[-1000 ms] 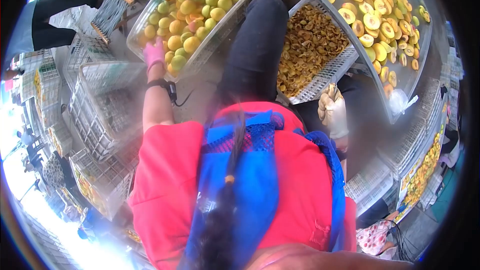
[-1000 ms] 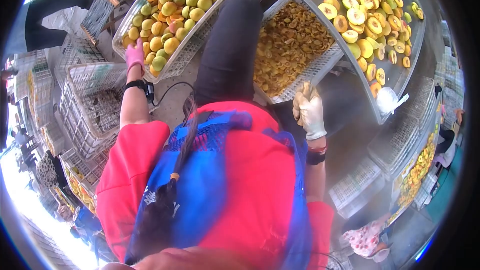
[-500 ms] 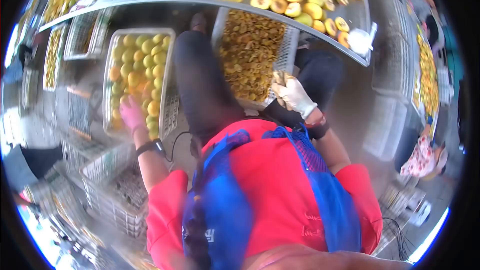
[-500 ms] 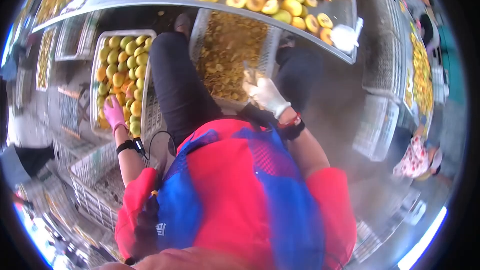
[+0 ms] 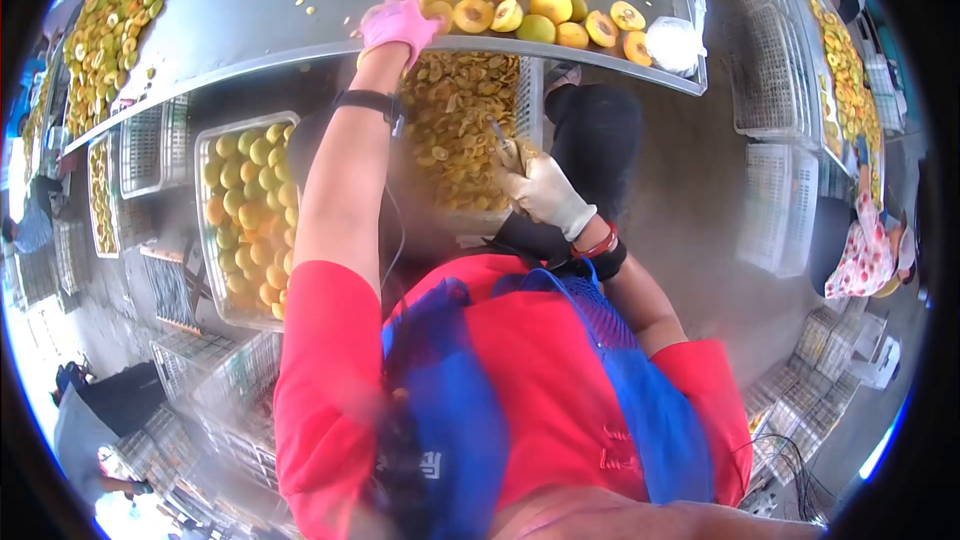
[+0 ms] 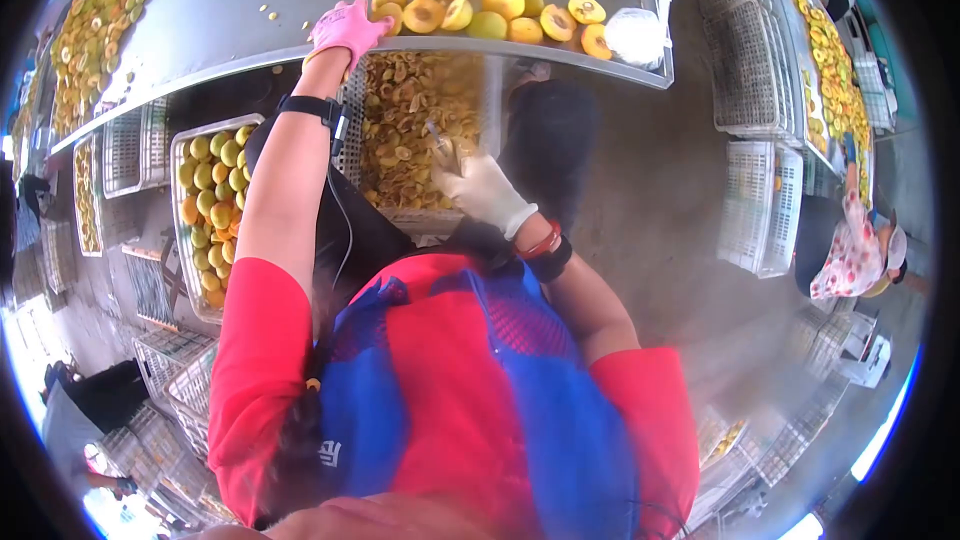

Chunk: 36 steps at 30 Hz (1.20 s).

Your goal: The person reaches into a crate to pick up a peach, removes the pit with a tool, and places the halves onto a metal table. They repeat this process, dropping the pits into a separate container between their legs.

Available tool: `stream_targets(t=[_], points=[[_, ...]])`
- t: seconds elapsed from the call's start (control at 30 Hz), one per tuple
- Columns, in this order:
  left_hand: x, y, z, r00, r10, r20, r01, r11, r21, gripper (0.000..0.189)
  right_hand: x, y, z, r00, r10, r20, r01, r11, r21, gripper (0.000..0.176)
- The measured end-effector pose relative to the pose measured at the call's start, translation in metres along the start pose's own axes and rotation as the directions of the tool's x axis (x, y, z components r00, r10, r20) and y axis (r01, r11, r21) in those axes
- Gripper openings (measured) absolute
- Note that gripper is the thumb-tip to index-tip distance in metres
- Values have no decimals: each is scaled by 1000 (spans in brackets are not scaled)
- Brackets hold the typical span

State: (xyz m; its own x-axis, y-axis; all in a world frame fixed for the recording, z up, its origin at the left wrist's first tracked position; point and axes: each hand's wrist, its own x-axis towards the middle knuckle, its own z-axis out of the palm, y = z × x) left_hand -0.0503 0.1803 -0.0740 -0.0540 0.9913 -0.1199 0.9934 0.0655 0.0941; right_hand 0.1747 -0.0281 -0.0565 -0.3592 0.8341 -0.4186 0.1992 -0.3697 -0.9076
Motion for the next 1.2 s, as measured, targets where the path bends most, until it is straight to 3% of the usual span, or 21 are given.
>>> stream_targets(t=[0.03, 0.13, 0.17, 0.27, 0.3, 0.4, 0.5, 0.6, 0.67, 0.73, 0.87, 0.9, 1.0, 1.13, 1.2], points=[[14, -2, -1, 938, 64, 340, 68, 929, -365, 51, 0, 4, -3, 1000, -19, -18, 18, 999, -29, 11], [17, 2, 17, 962, 19, 271, 118, 870, -479, 48, 0, 13, -8, 999, -36, -39, 34, 998, -55, 12], [15, 2, 22, 991, 3, 133, 58, 887, -458, 47, 1, 14, -8, 998, -50, -36, 48, 998, -50, 12], [-9, 2, 13, 1000, -23, -16, 7, 758, -652, 49, 4, 13, -9, 993, -114, -31, 113, 993, -34, 11], [-20, 5, 5, 994, -47, -94, -39, 666, -745, 51, 3, 10, -9, 992, -119, -41, 119, 993, -8, 12], [-43, -7, 0, 995, 82, -53, -67, 183, -981, 56, -7, -23, -6, 994, -94, -57, 101, 987, 126, 12], [-107, 8, -41, 987, 124, 99, 120, -177, -977, 62, -8, -40, 1, 995, -94, -29, 98, 946, 310, 14], [-145, 22, -50, 982, 167, 84, 138, -349, -927, 65, -4, -45, 16, 977, -200, -75, 213, 926, 312, 14], [-159, 24, -49, 983, 182, 0, 67, -360, -930, 62, 0, -42, 20, 910, -389, -145, 399, 916, 44, 18], [-172, 31, -48, 976, 186, -115, -44, -350, -936, 60, 1, -42, 24, 777, -598, -195, 558, 799, -225, 20], [-186, 40, -49, 961, 190, -199, -162, -192, -968, 38, -10, -49, 30, 751, -615, -240, 547, 783, -296, 21], [-189, 45, -48, 950, 164, -267, -250, -119, -961, 33, -10, -48, 30, 749, -614, -251, 541, 784, -303, 22], [-199, 57, -45, 973, 106, -203, -170, -260, -950, 37, -15, -45, 35, 724, -634, -272, 545, 767, -340, 24], [-204, 67, -43, 958, 27, -287, -272, -248, -930, 35, -16, -44, 38, 655, -715, -246, 612, 692, -382, 27], [-204, 69, -45, 952, -4, -305, -299, -211, -931, 34, -16, -41, 38, 689, -690, -225, 605, 717, -345, 27]])
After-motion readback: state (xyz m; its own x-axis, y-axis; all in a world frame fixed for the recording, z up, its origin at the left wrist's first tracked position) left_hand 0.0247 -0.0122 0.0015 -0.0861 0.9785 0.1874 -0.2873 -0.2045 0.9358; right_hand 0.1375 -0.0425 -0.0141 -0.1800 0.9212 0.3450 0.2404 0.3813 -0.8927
